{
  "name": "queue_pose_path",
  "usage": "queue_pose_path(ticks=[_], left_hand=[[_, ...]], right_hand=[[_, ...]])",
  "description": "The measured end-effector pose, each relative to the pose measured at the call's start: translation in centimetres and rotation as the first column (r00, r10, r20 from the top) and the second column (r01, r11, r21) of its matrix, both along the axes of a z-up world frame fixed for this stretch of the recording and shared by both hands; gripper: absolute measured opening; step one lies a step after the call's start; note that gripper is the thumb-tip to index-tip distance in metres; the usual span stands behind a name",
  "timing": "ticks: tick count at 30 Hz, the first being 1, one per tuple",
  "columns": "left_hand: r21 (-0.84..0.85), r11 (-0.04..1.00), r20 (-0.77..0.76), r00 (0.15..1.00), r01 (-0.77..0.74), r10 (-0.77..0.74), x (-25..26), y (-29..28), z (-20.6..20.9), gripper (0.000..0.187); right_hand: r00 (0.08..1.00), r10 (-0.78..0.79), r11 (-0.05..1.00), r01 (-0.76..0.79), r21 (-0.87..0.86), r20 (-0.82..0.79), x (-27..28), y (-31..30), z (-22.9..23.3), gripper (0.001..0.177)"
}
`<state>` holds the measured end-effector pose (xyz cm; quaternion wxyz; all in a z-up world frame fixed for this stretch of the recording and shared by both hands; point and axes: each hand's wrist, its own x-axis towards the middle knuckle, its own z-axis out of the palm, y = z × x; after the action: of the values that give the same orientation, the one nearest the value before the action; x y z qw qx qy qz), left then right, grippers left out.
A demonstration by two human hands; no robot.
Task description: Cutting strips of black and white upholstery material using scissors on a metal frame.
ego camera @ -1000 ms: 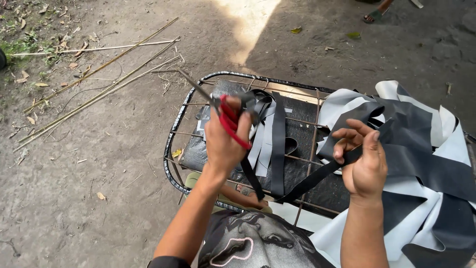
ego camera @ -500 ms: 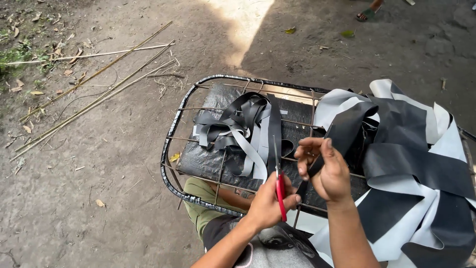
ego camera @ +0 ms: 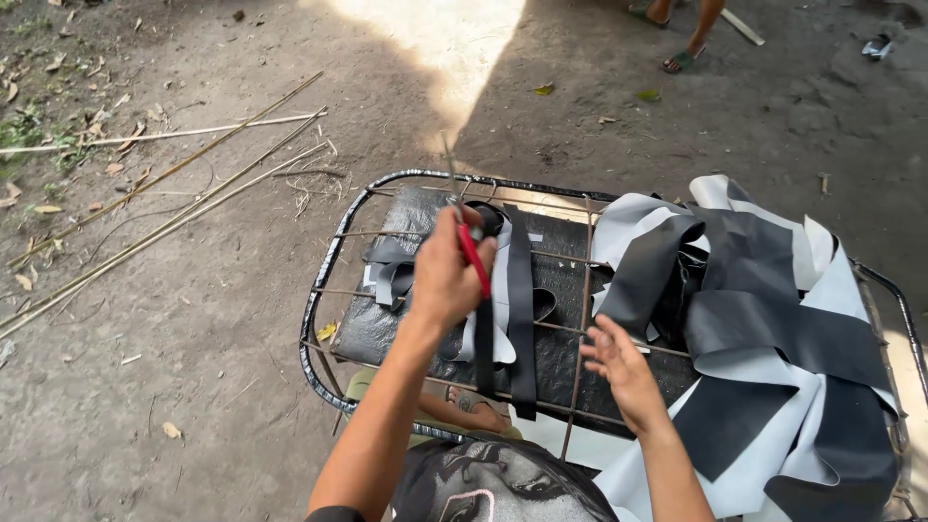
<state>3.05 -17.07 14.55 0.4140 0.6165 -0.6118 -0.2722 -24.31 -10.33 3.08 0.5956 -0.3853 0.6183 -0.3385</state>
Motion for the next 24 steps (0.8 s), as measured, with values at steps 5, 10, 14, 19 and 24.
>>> queue_pose_path(ticks=[5, 10, 14, 19, 24], left_hand=[[0.251, 0.949, 0.077, 0.982, -0.188, 0.174, 2.2, 0.6, -4.3, 0.050], [0.460, 0.863, 0.056, 0.978, -0.206, 0.203, 3.9, 4.8, -13.6, 0.026], [0.474, 0.827, 0.170, 0.953, -0.303, 0.252, 5.0, 7.6, -18.5, 0.033], [0.346, 0.861, 0.205, 0.925, -0.374, 0.319, 5.3, 9.3, -22.2, 0.035], [0.122, 0.878, 0.171, 0.881, -0.463, 0.441, 6.2, 9.2, -26.8, 0.031]], right_hand=[[0.990, 0.063, 0.996, -0.055, 0.067, -0.128, -1.3, 2.3, -5.3, 0.061], [0.966, 0.070, 0.992, -0.040, 0.123, -0.248, -0.4, 4.0, -7.5, 0.054], [0.865, 0.119, 0.991, -0.136, 0.001, -0.488, 0.6, 4.1, -8.5, 0.048], [0.785, 0.124, 0.971, -0.223, -0.091, -0.607, 1.8, 3.7, -10.6, 0.048], [0.602, -0.022, 0.957, -0.218, -0.191, -0.798, 2.9, 3.9, -12.5, 0.047]])
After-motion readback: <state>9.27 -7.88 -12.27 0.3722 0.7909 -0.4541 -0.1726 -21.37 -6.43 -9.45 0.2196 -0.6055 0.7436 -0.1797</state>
